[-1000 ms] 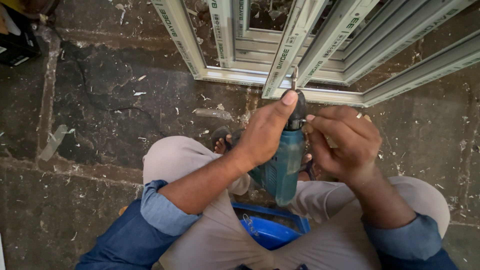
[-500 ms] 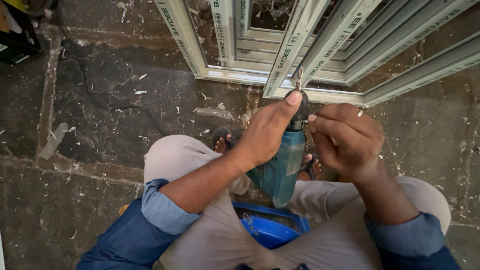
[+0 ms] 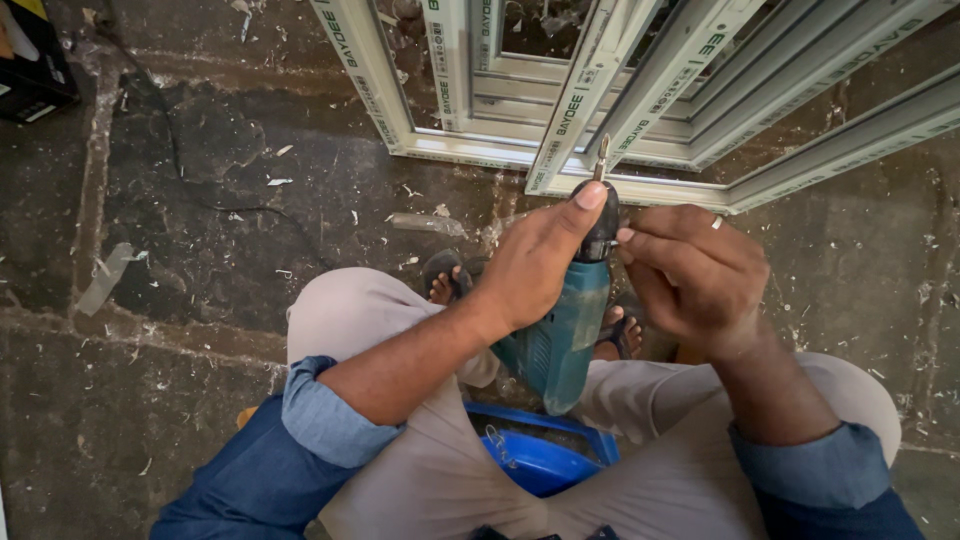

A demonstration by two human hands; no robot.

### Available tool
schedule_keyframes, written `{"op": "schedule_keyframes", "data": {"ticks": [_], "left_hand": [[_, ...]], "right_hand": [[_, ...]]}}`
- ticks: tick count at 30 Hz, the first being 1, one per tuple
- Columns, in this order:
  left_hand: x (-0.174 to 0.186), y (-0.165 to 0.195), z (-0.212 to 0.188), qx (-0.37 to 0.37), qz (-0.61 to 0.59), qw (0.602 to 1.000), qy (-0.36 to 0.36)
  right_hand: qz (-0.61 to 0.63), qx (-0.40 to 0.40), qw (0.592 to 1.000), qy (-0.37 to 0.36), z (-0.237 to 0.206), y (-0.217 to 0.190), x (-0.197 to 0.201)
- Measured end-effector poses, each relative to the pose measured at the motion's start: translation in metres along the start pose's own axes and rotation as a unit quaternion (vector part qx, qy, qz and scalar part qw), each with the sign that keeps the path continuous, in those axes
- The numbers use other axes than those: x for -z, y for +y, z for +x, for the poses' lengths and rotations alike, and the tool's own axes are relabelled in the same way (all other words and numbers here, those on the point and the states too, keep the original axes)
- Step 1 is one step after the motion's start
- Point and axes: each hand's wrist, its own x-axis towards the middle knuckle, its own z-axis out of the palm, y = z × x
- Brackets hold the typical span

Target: The person sits on the floor of a window-frame workshop holding a corded power drill. They repeatedly insert a screwdriver bit into the drill chuck, tighten it by hand, and manipulate the bit and chuck throughout the clip, with stacked aluminum window frames beside them. No drilling into the frames is shown.

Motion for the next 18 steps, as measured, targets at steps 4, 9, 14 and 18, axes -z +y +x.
{"op": "schedule_keyframes", "data": {"ticks": [4, 9, 14, 18], "left_hand": [[0.0008, 0.0000, -0.0009, 0.004, 0.021, 1.000, 0.004], [0.0021, -0.0011, -0.0011, -0.013, 0.017, 1.000, -0.001], [0.0018, -0.0050, 0.0003, -0.020, 0.043, 0.999, 0.006], [0.0007, -0.0074, 0.0028, 0.002, 0.020, 1.000, 0.009]], "right_hand": [[-0.004, 0.009, 1.000, -0.009, -0.0002, 0.0006, 0.0014], [-0.002, 0.018, 1.000, -0.007, 0.0014, 0.0014, 0.0005], [-0.007, 0.023, 1.000, -0.015, 0.0012, 0.0011, -0.0002], [-0.009, 0.021, 0.999, -0.030, -0.0022, 0.0037, 0.0011]]}}
